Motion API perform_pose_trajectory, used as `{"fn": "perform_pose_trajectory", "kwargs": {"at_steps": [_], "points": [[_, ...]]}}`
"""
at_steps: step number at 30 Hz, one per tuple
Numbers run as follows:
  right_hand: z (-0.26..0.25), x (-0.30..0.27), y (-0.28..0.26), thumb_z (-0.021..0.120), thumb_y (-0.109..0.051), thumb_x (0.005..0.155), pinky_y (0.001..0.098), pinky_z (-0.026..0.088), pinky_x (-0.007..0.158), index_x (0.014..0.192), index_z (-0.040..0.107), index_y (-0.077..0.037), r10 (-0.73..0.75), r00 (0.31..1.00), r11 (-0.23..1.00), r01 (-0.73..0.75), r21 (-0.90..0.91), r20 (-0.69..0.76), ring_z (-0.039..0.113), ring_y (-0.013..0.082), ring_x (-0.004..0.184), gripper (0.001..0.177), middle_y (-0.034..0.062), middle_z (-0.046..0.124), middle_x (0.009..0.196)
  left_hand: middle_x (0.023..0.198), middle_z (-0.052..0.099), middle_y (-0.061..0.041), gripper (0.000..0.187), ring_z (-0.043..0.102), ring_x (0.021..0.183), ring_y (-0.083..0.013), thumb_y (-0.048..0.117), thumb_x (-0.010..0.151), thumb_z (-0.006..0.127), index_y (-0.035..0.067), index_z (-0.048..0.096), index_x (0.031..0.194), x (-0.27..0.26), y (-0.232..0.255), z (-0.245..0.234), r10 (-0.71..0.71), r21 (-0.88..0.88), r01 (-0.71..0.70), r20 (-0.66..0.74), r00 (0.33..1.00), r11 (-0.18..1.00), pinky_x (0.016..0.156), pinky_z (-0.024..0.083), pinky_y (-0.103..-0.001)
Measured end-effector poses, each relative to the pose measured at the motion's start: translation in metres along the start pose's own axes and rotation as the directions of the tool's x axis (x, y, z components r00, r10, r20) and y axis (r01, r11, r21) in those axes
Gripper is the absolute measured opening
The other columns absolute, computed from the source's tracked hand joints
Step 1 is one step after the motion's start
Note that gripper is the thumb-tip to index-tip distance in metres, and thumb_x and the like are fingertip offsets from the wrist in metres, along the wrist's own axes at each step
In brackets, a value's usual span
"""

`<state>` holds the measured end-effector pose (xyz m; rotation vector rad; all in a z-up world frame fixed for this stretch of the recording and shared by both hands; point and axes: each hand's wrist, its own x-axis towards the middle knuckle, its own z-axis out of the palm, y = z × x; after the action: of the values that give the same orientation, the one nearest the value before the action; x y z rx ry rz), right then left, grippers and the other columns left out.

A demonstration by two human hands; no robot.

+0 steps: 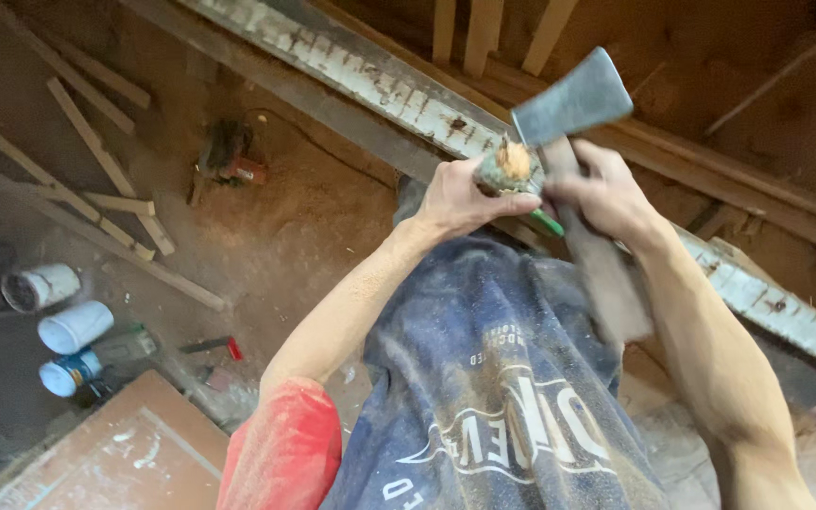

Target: The person uses an axe and pliers to remove nails from a long wooden beam. They repeatedly strike the beam with the axe and pull out nails with pliers, working along the length of the beam.

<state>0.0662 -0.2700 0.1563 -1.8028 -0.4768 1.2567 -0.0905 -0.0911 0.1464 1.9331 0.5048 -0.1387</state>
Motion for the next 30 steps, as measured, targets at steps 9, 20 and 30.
{"fn": "perform_pose_trajectory", "kwargs": {"at_steps": [9, 20, 30], "points": [[0.049, 0.089, -0.043, 0.055, -0.043, 0.103, 0.0368, 0.058, 0.094, 0.137, 0.051, -0.001, -0.066, 0.966, 0.881, 0.174, 0.440, -0.248, 0.065, 0.0206, 0.108, 0.054, 0.0130, 0.064, 0.120, 0.121, 0.067, -0.013, 0.105, 0.068, 0.108, -0.0184, 0.035, 0.052, 0.098, 0.003, 0.046, 0.137, 0.032, 0.048, -0.043, -0.051, -0.186, 0.027, -0.128, 0.990, 0.982, 0.093, 0.058, -0.034], [0.112, -0.013, 0.020, 0.074, -0.027, 0.093, 0.0478, 0.048, 0.088, 0.127, 0.060, 0.000, -0.589, 0.665, 0.502, -0.145, -0.853, -0.460, 0.056, 0.0334, 0.103, 0.046, 0.0212, 0.057, 0.113, 0.093, 0.080, -0.008, 0.058, 0.077, 0.084, -0.0209, 0.016, 0.050, 0.088, 0.008, 0.074, 0.106, 0.085, -0.048, -0.172, -0.035, 0.104, 0.026, 0.085, 0.996, 0.994, 0.080, 0.061, -0.034], [0.162, -0.006, 0.085, 0.059, -0.033, 0.111, 0.0484, 0.048, 0.081, 0.120, 0.060, -0.007, -0.336, 0.705, 0.536, -0.402, -0.742, -0.624, 0.058, 0.0304, 0.097, 0.027, 0.0145, 0.057, 0.105, 0.102, 0.074, -0.012, 0.057, 0.064, 0.091, -0.0355, 0.007, 0.060, 0.079, 0.011, 0.069, 0.116, 0.092, -0.109, -0.178, 0.346, 0.397, -0.390, 0.181, 0.921, 0.831, 0.083, 0.055, -0.044]]}}
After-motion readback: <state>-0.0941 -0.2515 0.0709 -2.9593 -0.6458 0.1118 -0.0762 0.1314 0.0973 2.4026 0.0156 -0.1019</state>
